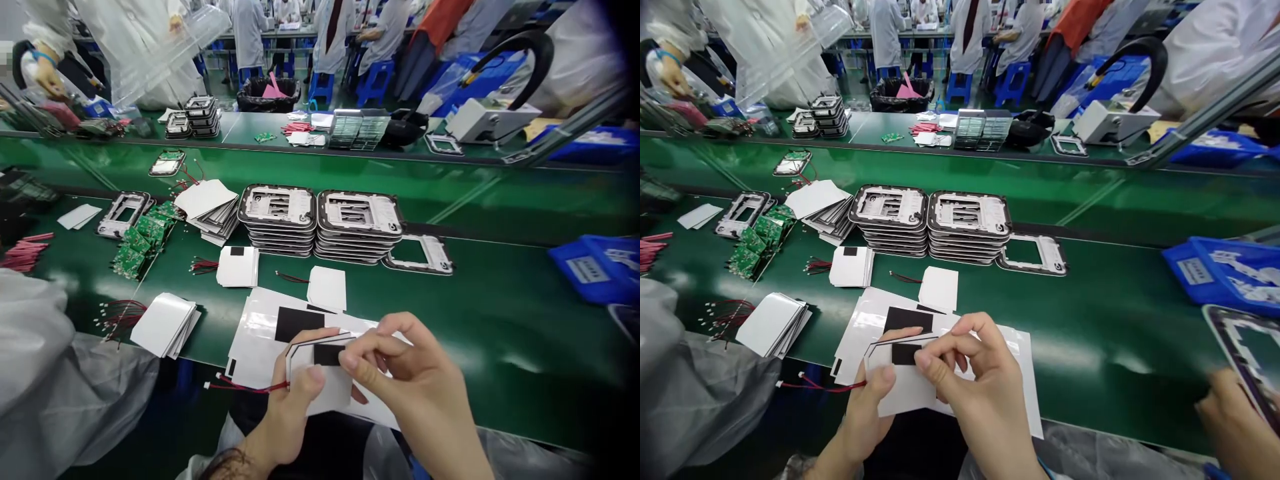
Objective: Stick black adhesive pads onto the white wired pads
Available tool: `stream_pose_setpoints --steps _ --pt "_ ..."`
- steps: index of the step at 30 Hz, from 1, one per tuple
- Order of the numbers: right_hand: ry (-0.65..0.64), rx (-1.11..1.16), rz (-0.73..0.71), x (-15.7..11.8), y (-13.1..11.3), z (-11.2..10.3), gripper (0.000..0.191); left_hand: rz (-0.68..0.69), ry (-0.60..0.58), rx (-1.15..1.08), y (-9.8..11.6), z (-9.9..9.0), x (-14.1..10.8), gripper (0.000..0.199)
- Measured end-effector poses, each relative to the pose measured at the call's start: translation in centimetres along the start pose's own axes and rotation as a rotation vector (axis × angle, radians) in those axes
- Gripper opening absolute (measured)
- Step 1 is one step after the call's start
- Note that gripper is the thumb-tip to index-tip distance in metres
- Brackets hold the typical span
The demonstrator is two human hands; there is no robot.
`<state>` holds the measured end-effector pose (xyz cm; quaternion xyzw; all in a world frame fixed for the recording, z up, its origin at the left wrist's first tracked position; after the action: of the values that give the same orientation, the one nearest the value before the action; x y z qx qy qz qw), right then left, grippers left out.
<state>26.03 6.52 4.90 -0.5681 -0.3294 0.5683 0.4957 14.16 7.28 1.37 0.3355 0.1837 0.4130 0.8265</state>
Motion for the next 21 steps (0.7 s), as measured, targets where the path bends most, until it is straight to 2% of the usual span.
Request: stream_pose_setpoints --steps 9,21 --pt "-0.060 0.053 -0.015 0.4 0.3 0.2 0.043 -0.050 0.204 0.118 -0.7 -1.9 -0.7 0.041" --pt "-0.045 0.062 -0.034 0.6 0.3 0.4 0.043 -0.076 0.141 0.082 -0.6 -1.2 -0.3 0.044"
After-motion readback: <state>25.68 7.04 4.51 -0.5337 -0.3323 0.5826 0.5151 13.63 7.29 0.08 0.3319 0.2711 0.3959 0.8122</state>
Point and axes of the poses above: each hand's wrist, its own x-axis towards the middle knuckle, its own z-axis out of the palm, y = z × x, the point moved 6 cm from there along x, towards the middle knuckle, and after that the axes turned 11 degrees about -y, right-handed, at the moved point
